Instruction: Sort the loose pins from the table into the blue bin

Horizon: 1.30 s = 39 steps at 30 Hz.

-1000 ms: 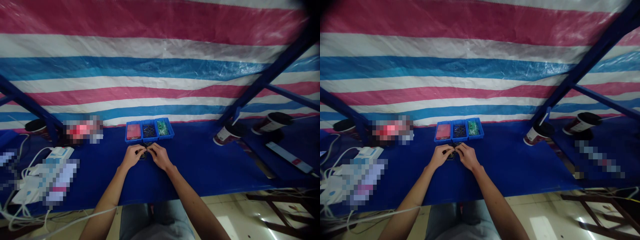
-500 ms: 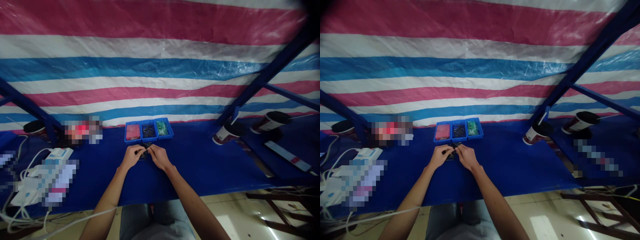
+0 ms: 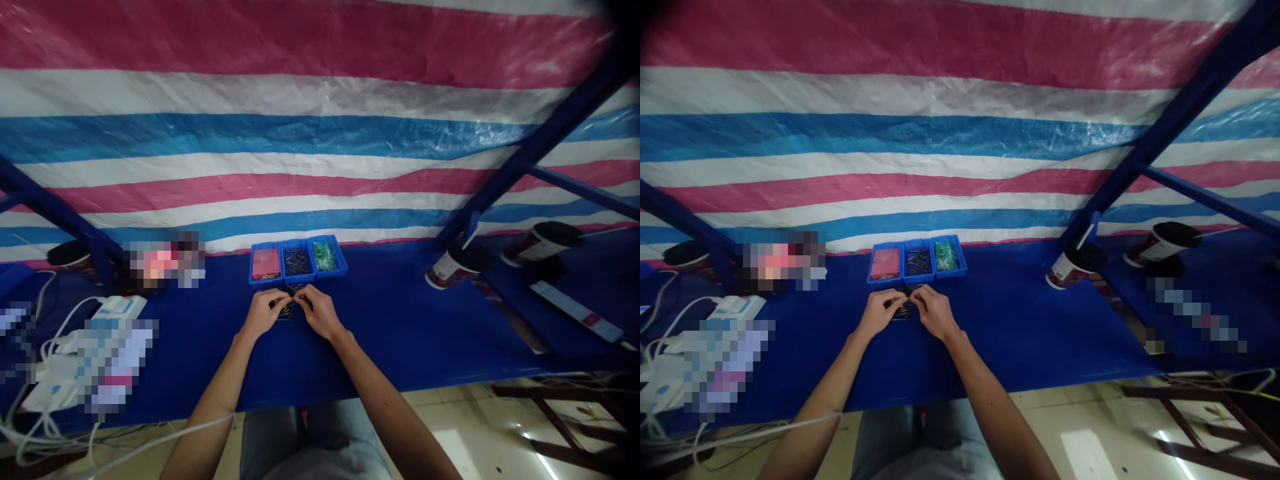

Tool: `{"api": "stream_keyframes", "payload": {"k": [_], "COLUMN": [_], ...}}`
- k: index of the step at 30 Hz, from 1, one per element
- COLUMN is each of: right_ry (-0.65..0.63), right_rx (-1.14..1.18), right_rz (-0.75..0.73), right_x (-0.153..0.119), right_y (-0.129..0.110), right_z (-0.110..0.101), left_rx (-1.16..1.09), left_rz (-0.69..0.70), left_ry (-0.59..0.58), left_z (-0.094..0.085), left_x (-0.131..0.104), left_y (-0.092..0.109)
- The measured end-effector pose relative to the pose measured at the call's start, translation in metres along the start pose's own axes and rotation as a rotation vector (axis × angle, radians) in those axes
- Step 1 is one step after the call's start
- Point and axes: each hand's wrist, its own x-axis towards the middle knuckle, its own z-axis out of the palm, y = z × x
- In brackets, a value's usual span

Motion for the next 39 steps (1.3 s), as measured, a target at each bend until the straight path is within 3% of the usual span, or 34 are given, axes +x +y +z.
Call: {"api": "stream_keyframes", "payload": {"k": [39], "right_ry": [-0.004], "right_rx": [0.011], "right_rz": [0.018], "right_x": [0.0012], "right_y": [-0.0005], "right_z": [-0.0008], "left_rx": [-0.013], "left_rz": [-0.011], "left_ry": [0.000], "left_z": [-0.0013], "left_x": [0.0003], "left_y": [0.0017]}}
